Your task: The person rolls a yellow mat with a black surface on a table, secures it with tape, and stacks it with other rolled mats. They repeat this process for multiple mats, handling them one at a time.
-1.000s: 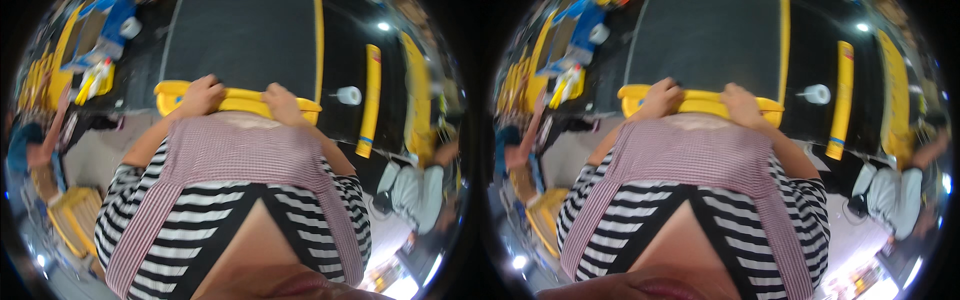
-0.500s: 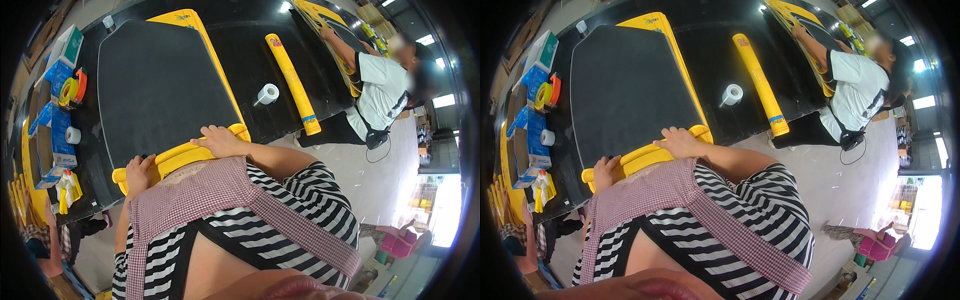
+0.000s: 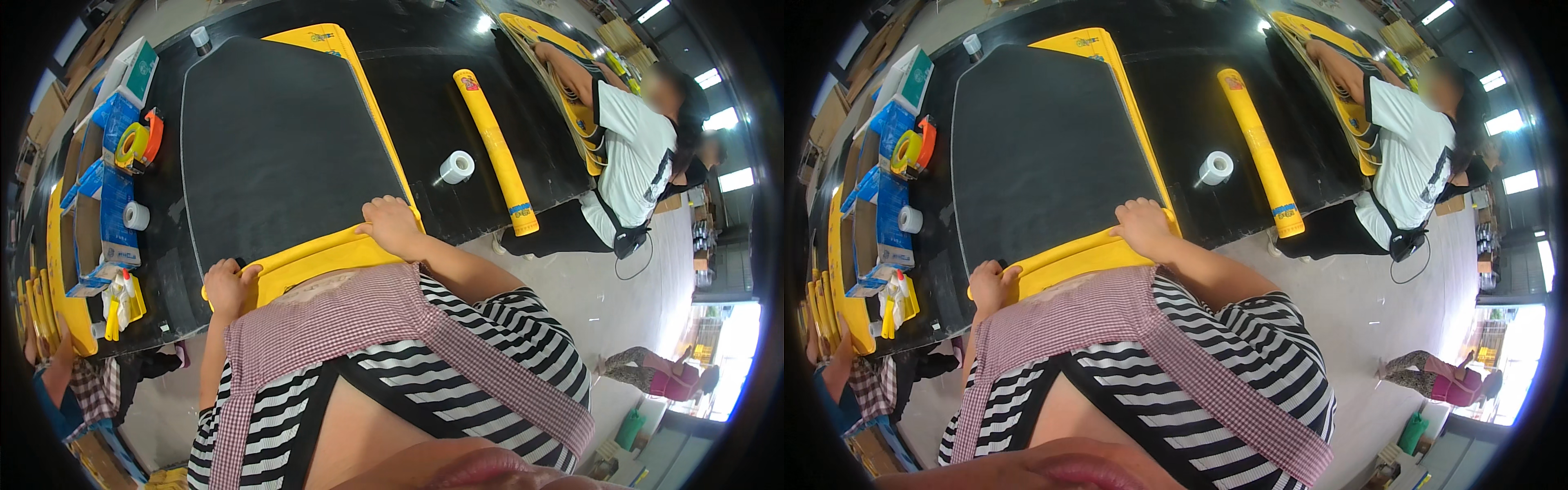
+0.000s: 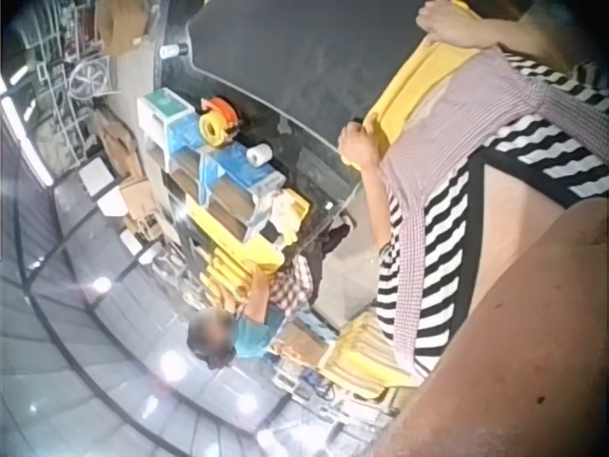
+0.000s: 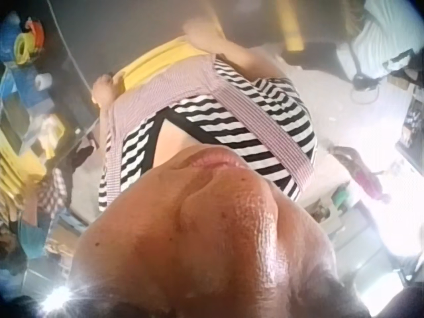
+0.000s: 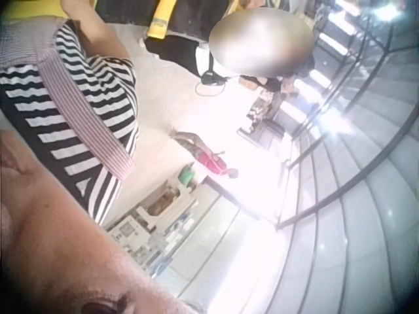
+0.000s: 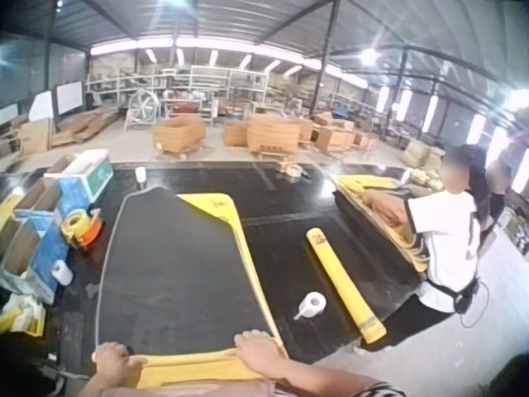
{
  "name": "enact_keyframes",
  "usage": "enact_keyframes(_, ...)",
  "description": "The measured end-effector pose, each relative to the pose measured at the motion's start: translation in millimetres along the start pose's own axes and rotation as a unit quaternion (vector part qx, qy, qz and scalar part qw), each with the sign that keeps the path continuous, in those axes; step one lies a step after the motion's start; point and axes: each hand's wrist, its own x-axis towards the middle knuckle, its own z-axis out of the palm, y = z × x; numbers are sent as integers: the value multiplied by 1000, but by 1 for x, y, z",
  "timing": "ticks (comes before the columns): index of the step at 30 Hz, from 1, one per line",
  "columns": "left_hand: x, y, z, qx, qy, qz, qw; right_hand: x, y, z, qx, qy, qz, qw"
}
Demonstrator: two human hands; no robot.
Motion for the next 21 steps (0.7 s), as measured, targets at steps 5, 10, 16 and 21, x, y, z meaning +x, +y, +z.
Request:
enact_keyframes(5,4,0,-5,0,-33,29,999,-1,8,2,82,-5,40,996)
enact_keyframes(10,-5,-34,9,-51,14,117,992,-2,8,1,132,10,56,990)
enact_keyframes(16,-15,-31,9,-62,56,29,996,-13,9,15,140,77,32,987)
enact_keyframes(21,-8,-23,-7,-11,48,-15,999,-3,5,-3,155,-8,115,981)
